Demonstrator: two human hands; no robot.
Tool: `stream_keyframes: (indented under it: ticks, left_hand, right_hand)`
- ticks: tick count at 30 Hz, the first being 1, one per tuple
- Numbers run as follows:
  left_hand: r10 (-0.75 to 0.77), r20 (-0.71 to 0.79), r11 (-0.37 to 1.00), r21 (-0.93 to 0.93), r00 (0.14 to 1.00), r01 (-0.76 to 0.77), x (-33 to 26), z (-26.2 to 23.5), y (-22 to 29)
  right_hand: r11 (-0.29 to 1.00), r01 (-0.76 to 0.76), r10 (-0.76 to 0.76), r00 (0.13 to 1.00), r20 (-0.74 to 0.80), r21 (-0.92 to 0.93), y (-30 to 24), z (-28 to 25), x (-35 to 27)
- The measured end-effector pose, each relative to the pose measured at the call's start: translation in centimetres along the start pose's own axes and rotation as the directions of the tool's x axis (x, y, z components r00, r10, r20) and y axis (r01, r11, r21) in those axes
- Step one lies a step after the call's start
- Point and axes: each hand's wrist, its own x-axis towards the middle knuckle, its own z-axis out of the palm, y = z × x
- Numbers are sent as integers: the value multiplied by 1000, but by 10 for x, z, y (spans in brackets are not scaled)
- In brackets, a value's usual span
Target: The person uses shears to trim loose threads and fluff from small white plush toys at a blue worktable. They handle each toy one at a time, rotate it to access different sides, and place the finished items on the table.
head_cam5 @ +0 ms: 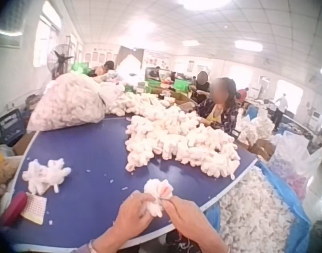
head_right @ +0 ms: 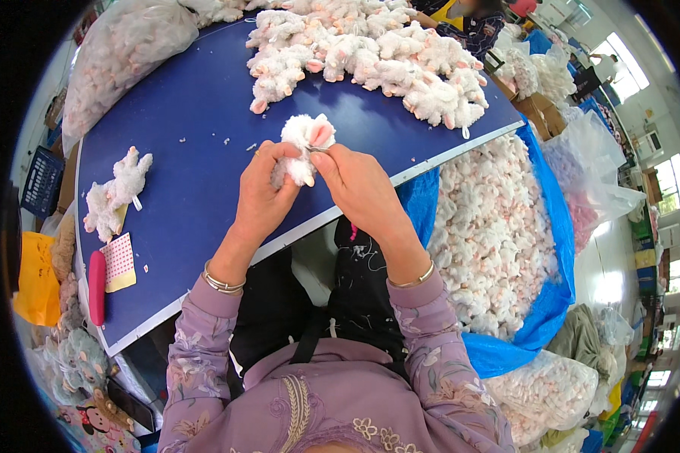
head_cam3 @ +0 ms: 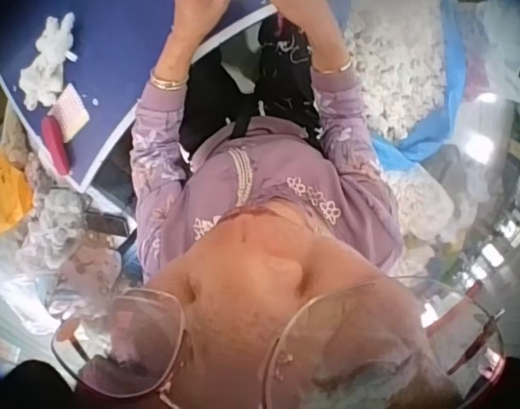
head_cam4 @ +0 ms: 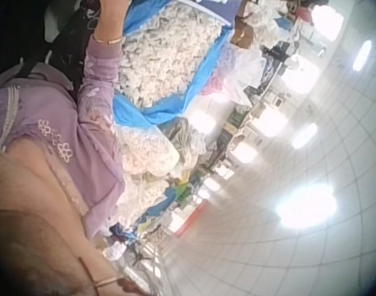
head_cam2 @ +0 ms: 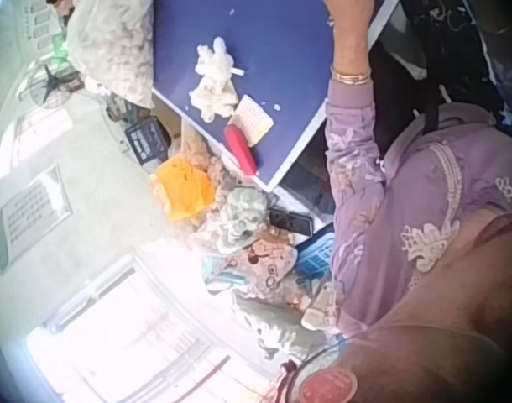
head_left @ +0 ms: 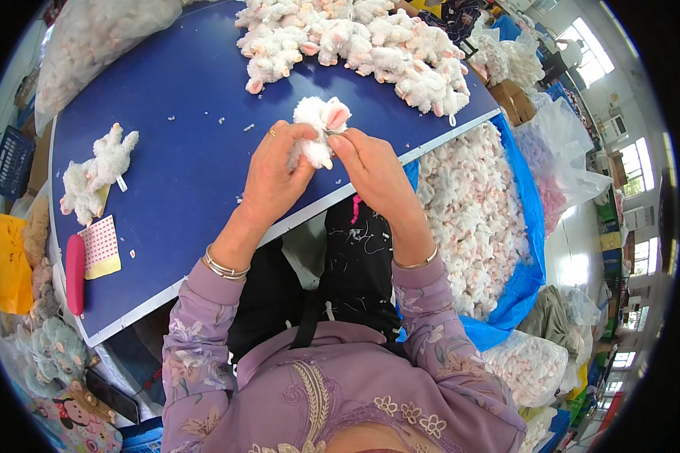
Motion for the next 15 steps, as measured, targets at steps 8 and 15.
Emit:
stream_keyframes:
  ticks: [8, 15]
  left_hand:
    - [-112, -20, 987, -114, 994, 109, -1, 2, 1]
    - [-513, 215, 548, -663, 831, 510, 5, 3, -5]
  right_hand:
    - [785, -73, 212, 965, -155, 615, 21, -17, 2]
    - [546, -165, 340, 940, -38, 822, 58, -24, 10]
